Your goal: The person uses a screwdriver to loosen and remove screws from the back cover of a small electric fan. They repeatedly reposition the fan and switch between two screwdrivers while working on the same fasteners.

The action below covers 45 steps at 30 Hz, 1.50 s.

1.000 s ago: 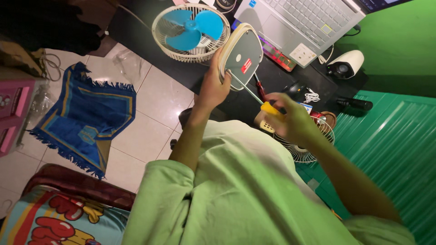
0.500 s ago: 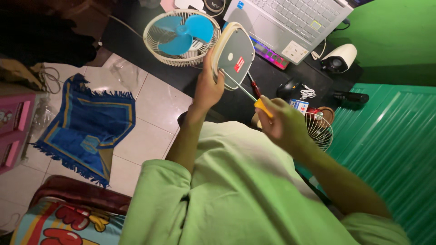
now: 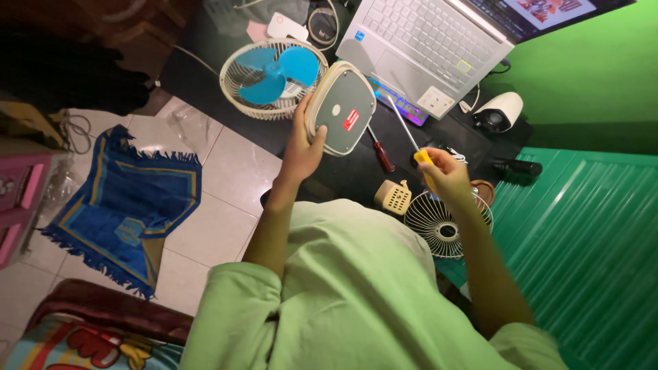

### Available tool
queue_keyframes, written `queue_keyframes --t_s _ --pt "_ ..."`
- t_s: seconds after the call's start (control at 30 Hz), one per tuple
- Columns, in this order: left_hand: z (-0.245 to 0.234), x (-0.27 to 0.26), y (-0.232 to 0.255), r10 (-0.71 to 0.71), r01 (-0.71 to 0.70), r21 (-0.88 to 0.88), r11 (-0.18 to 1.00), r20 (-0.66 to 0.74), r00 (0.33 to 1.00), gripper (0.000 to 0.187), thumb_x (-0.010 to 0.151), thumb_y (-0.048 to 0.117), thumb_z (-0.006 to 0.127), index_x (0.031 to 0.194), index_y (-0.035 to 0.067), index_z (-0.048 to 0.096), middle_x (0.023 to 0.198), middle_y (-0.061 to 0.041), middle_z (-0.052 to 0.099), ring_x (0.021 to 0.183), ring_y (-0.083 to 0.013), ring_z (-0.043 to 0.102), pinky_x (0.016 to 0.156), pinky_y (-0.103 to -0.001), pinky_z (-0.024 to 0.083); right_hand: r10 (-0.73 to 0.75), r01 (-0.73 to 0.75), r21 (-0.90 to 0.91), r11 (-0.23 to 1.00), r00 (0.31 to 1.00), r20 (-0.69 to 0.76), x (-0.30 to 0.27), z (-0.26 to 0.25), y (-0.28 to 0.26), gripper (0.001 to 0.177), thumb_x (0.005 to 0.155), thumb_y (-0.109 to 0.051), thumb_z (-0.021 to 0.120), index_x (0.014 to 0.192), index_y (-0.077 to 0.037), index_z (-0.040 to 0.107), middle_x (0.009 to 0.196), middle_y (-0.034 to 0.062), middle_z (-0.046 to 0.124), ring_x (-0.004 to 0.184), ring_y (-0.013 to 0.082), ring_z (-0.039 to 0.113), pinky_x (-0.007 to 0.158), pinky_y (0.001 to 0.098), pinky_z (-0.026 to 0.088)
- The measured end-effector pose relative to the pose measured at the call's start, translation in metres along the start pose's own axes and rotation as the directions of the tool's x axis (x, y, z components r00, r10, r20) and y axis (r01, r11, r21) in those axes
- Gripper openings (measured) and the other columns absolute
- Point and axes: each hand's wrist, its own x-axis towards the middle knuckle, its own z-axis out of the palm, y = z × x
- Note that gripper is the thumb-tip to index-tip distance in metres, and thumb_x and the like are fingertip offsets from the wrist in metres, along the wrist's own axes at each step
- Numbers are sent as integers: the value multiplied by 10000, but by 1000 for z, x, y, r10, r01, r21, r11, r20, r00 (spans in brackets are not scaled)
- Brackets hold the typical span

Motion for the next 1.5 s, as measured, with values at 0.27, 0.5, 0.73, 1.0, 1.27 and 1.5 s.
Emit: queue_keyframes --t_s 0.27,0.5,0.73,1.0,1.27,1.5 --pt "-5 2 10 17 -19 50 999 46 999 612 1046 42 512 1604 -4 264 1617 -248 386 1520 -325 389 1255 -406 294 -392 236 -662 712 915 -96 70 22 87 356 863 -174 773 1196 -68 706 1148 152 732 1056 333 702 924 388 541" --pt "-1 -2 10 -22 24 -57 998 30 999 738 937 4 597 1591 1 255 1575 -220 418 1470 -285 415 1216 -382 325 -403 184 -782 595 911 -92 104 37 109 360 864 -181 750 1200 -127 634 1154 110 677 1086 368 603 924 482 498" --pt "0 -2 6 -39 42 63 997 -46 998 716 954 4 597 1597 7 282 1600 -225 422 1513 -310 397 1239 -392 307 -522 214 -911 353 853 -2 108 45 100 363 825 -229 768 1158 -144 650 1108 117 664 1025 364 610 819 519 467" --pt "8 0 2 -58 66 95 993 -88 994 688 950 54 636 1561 5 323 1530 -227 491 1441 -311 486 1188 -397 375 -401 283 -951 126 891 212 100 62 107 377 807 -395 765 1049 -119 680 945 111 704 909 352 661 681 505 507" --pt "11 -3 1 93 -74 102 992 -199 976 620 945 97 709 1505 -5 463 1416 -239 638 1326 -283 633 1094 -364 497 -239 169 -726 666 971 6 90 53 106 344 965 -290 575 1195 -68 701 981 222 722 915 383 689 807 462 535" --pt "13 -3 13 -39 57 100 993 -165 985 640 943 80 680 1530 30 430 1347 -257 667 1287 -323 670 1023 -357 542 -120 99 -318 943 992 -49 -11 17 42 335 986 -193 677 1281 -37 655 945 55 720 777 72 620 678 252 495"
